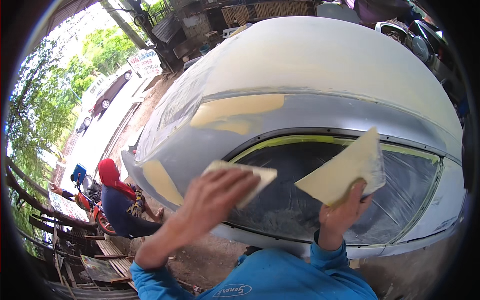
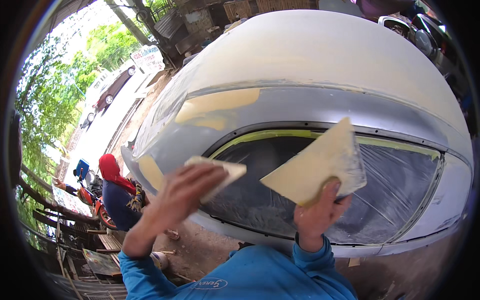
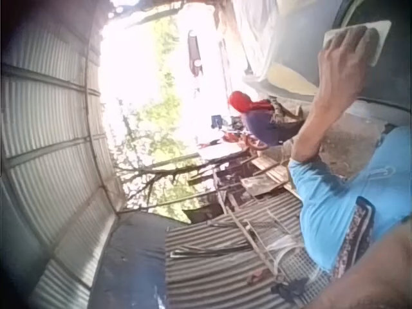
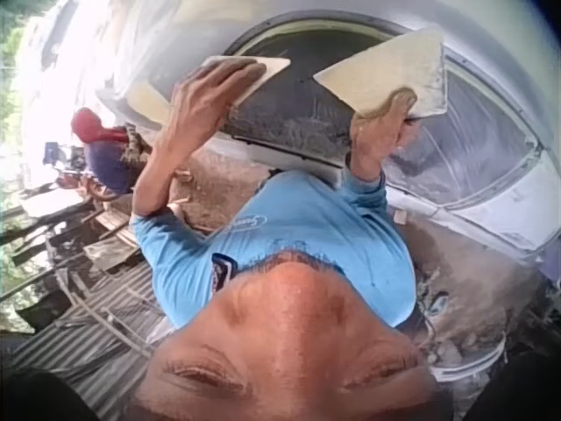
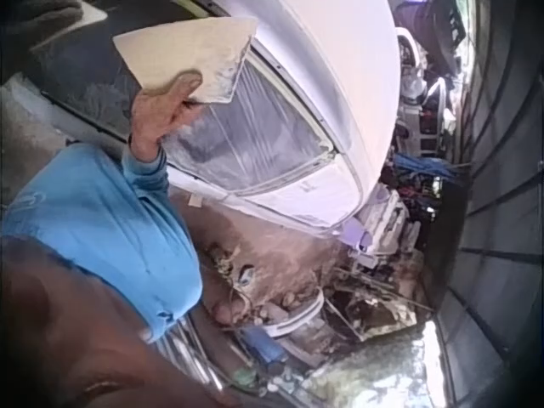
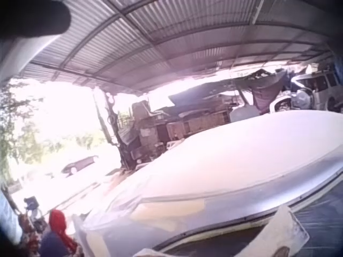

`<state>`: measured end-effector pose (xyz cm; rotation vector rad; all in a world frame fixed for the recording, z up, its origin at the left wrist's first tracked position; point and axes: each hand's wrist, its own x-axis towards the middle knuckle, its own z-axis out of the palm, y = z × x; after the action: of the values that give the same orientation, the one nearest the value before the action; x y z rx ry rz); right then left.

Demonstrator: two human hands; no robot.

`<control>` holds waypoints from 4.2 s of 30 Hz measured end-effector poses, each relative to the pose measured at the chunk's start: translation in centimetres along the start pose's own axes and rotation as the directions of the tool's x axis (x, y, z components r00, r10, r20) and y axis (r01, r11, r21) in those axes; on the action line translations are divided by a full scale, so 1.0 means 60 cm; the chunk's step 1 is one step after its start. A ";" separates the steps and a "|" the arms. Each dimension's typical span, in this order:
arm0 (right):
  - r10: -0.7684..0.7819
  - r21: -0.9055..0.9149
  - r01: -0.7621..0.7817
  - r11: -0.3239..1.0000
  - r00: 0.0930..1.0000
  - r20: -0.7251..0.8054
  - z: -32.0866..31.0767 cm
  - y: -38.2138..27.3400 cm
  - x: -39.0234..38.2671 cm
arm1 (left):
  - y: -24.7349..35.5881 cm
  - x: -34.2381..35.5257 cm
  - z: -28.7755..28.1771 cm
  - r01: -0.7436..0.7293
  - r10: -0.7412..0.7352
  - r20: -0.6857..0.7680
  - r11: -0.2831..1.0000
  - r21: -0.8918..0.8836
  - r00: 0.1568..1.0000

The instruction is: Applying and smoothing yellow body filler on the side panel of a car using a spreader.

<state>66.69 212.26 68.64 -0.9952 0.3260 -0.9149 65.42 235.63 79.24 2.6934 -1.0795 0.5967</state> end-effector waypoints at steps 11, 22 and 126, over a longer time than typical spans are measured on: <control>0.246 0.230 -0.313 0.922 0.929 0.278 -0.107 -0.014 0.018 | -0.078 0.244 0.011 0.092 -0.090 -0.033 0.994 0.061 0.995; 0.206 0.237 -0.304 0.923 0.908 0.363 -0.128 -0.022 0.045 | -0.040 0.202 0.005 0.145 -0.142 -0.056 0.988 0.050 0.988; 0.442 0.234 -0.709 0.665 0.626 0.642 -0.059 -0.027 0.033 | 0.102 0.071 0.011 0.365 -0.365 0.004 0.929 -0.059 0.931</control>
<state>64.88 208.28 68.39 -0.5708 -0.0660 -0.0421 64.17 228.37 80.59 2.7350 -0.5557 0.4958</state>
